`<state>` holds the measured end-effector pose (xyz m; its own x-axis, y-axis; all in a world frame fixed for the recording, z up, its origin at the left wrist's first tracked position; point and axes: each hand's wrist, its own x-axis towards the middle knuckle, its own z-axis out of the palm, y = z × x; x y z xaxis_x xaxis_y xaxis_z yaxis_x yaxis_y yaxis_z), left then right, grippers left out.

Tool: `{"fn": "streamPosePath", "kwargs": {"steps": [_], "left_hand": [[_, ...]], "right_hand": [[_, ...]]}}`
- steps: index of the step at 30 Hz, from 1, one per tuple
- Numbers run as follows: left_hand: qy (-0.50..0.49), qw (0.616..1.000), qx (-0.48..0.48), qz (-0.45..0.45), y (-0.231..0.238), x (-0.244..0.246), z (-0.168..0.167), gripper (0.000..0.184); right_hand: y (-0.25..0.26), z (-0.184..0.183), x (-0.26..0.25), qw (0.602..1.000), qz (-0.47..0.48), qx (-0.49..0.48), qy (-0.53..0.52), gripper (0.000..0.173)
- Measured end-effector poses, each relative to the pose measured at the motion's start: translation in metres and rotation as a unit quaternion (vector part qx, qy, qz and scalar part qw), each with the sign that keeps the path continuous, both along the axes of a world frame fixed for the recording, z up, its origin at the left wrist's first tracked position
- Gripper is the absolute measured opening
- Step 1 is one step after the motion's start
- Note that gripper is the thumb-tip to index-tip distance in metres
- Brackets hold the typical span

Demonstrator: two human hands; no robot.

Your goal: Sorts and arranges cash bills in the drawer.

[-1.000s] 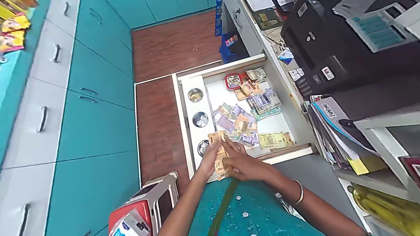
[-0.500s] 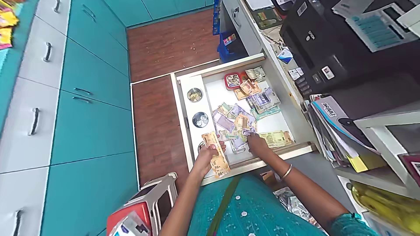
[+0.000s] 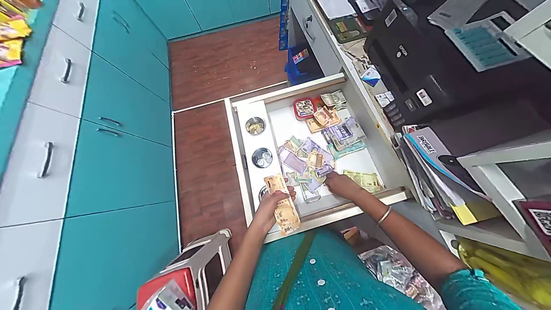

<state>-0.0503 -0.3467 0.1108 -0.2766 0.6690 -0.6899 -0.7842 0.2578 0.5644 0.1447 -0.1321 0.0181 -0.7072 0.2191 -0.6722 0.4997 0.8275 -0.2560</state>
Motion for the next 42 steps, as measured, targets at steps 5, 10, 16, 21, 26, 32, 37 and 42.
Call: {"fn": "streamPosePath", "kwargs": {"steps": [5, 10, 16, 21, 26, 32, 37, 42], "left_hand": [[0.005, 1.000, 0.006, -0.004, 0.002, 0.001, 0.003, 0.047], [0.013, 1.000, -0.006, -0.017, 0.005, 0.007, 0.002, 0.044], [0.028, 0.998, -0.002, -0.050, 0.017, 0.015, 0.007, 0.039], [0.042, 0.996, 0.010, -0.073, 0.018, 0.014, 0.005, 0.049], [0.045, 0.998, -0.010, -0.045, 0.010, 0.012, 0.002, 0.056], [0.065, 0.998, -0.009, -0.021, 0.002, 0.006, 0.003, 0.052], [0.062, 0.998, -0.006, -0.027, 0.003, 0.013, 0.003, 0.041], [0.071, 0.994, 0.008, -0.079, 0.013, 0.031, 0.006, 0.048]], "right_hand": [[0.016, 0.046, 0.010, 0.973, -0.200, -0.083, 0.076, 0.030], [0.010, 0.095, 0.028, 0.849, -0.427, -0.206, 0.234, 0.029], [-0.007, 0.079, 0.007, 0.963, -0.245, -0.095, 0.053, 0.036], [-0.039, 0.029, -0.032, 0.992, -0.122, 0.012, -0.032, 0.059], [-0.038, 0.021, -0.039, 0.994, -0.093, 0.025, -0.051, 0.035], [-0.022, 0.066, -0.021, 0.962, -0.266, -0.008, 0.063, 0.029], [-0.019, 0.091, -0.003, 0.855, -0.403, -0.110, 0.307, 0.024], [-0.046, 0.109, -0.025, 0.651, -0.579, -0.280, 0.403, 0.014]]}}
